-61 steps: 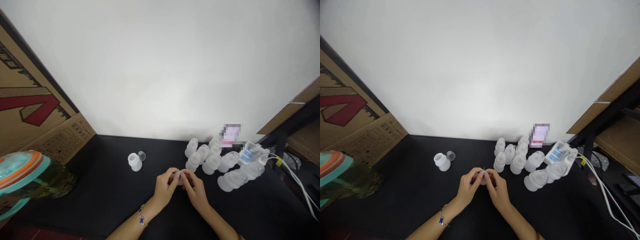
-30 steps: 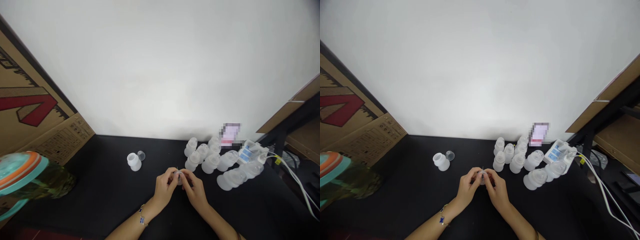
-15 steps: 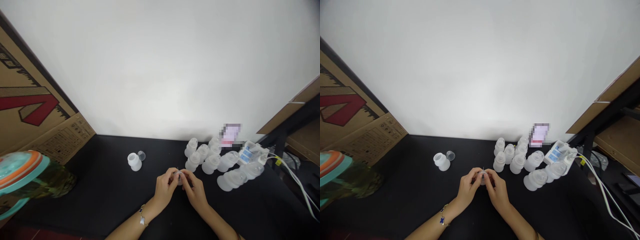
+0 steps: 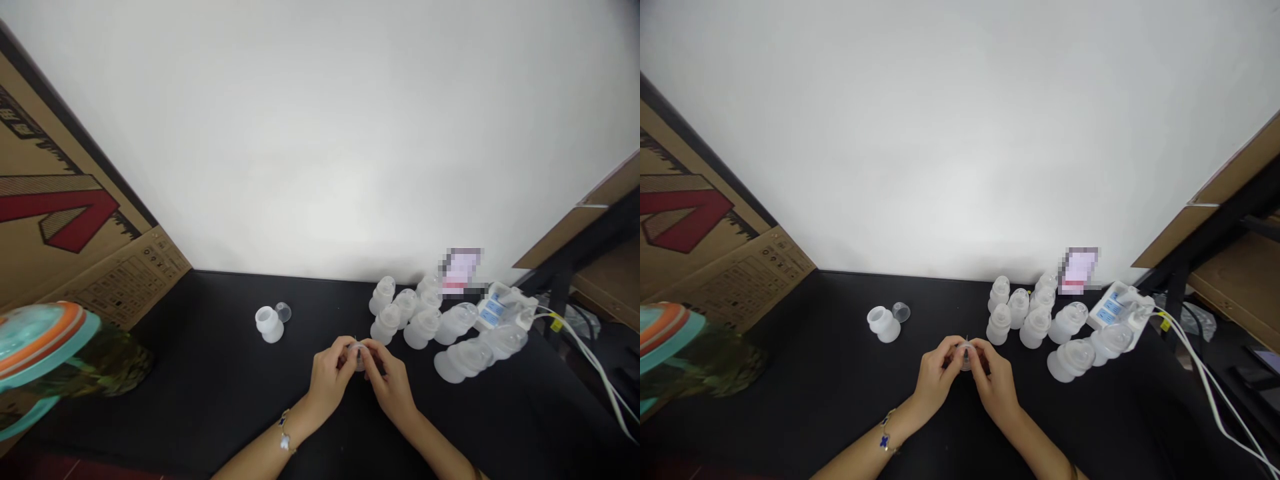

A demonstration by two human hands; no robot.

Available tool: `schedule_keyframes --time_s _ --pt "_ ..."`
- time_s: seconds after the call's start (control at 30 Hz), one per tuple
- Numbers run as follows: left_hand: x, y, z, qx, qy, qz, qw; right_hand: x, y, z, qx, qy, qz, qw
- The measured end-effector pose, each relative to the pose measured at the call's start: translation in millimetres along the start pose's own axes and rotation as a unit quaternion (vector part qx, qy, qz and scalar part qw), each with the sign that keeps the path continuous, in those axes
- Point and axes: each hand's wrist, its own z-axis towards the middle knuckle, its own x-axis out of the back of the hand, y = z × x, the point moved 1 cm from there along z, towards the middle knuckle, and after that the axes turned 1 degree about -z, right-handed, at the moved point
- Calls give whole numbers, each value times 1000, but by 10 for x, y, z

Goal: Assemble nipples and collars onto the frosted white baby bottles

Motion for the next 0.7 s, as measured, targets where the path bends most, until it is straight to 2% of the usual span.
schedule_keyframes --time_s 0.43,0.7 --pt "6 2 -1 5 -3 -8 1000 -1 5 7 -2 2 0 1000" --pt "-24 -24 13 6 17 -14 1000 -6 36 29 -20 17 45 999"
